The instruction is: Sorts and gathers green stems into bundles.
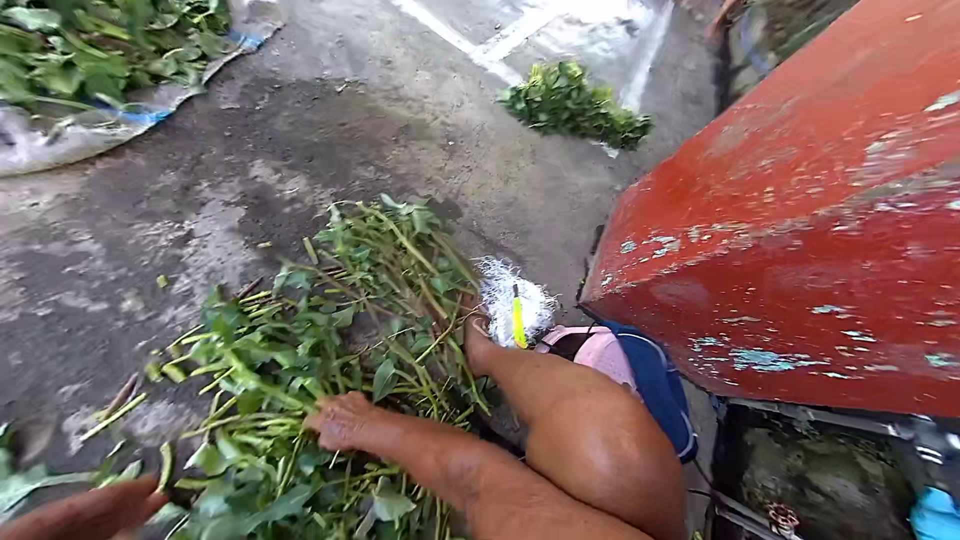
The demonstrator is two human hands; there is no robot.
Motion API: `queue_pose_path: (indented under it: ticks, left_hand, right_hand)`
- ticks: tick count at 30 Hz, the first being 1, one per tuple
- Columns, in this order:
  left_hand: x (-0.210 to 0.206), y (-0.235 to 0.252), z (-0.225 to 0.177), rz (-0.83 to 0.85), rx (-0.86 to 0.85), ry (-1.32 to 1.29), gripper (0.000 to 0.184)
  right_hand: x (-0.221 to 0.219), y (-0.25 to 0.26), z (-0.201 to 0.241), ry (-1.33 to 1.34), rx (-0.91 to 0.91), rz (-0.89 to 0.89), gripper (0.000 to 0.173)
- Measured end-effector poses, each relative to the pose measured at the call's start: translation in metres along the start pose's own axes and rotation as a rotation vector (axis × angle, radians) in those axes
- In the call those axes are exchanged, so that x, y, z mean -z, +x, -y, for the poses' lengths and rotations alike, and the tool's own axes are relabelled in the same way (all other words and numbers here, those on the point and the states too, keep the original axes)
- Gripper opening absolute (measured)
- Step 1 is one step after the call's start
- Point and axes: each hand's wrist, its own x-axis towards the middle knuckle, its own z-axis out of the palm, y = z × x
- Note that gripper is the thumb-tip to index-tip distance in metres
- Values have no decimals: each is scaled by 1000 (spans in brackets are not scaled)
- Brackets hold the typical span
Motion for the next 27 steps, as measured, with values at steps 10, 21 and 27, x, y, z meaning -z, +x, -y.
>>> queue_pose_path:
  ticks: [10, 21, 27]
  left_hand:
    - [-3, -9, 1, -402, 192, 69, 27]
    - [6, -5, 6, -533, 185, -94, 23]
    - [19, -7, 11, -686, 223, -186, 21]
  right_hand:
    - [-9, 23, -9, -108, -119, 47, 40]
    - [22, 32, 26, 395, -117, -192, 36]
    - [11, 29, 26, 626, -149, 12, 36]
